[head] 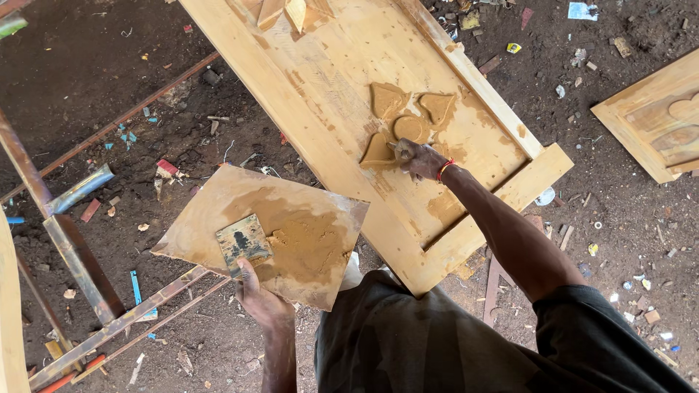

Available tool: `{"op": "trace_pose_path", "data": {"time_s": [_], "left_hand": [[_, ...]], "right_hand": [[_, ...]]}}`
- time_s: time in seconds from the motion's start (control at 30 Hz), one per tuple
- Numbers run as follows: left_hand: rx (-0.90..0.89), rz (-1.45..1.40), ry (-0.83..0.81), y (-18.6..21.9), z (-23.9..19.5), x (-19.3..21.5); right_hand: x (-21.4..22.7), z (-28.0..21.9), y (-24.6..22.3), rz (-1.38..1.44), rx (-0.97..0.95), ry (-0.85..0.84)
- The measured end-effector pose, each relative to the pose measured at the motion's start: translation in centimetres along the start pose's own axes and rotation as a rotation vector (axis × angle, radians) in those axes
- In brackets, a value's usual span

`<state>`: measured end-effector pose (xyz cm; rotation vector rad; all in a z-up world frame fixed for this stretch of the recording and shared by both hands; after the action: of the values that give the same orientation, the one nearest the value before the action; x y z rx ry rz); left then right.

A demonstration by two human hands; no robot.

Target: The person applies a brown paste to carved heart and star shapes on a wooden panel using a small tool, then smooths the surface with a sanding block. The work is performed on a cluttered outdoor ground with wood scraps and debris visible.

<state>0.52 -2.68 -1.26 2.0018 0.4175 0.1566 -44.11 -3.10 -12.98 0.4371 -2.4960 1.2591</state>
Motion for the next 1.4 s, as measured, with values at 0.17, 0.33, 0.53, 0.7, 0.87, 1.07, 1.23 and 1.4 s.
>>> {"op": "trace_pose_path", "data": {"time_s": [0.17,0.33,0.53,0.7,0.87,1.07,1.23,1.4], "left_hand": [[-0.004,-0.068,-0.062,0.0,-0.2,-0.5],[-0.034,0.101,-0.026,-2.3,1.1,0.4],[-0.274,0.493,-0.045,-3.3,1.2,0.9],[-0.299,0.398,-0.105,0.0,-1.1,0.2],[-0.092,-0.009,-0.065,0.8,-1.7,0.9],[-0.221,0.446,0.127,-3.0,0.3,6.0],[-0.22,0.648,0.213,-5.9,1.4,7.1],[-0.697,0.53,-0.129,-3.3,-0.9,3.3]], "right_hand": [[0.2,-0.7,3.4,0.147,0.026,0.018],[-6.9,-1.4,5.7,0.505,-0.033,0.118],[-11.0,-0.9,3.5,0.105,0.176,0.273],[-7.6,-1.7,-1.2,-0.374,0.491,0.122],[-3.9,-3.4,-0.5,-1.01,0.272,0.107],[-2.0,-1.6,3.0,-0.79,0.281,0.458],[-4.4,-2.2,4.0,-0.771,0.155,0.163],[-2.2,-6.6,0.0,0.032,0.123,-0.053]]}}
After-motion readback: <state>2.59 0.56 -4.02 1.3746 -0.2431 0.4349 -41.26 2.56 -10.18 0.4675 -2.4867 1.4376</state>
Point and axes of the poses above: each hand's wrist, its own z-axis towards the middle knuckle, its own x-axis out of the back of the hand, y = z × x, the point moved 3 cm from there along z, towards the middle knuckle, and after that the axes turned 3 degrees about -x, right-handed, at the moved point
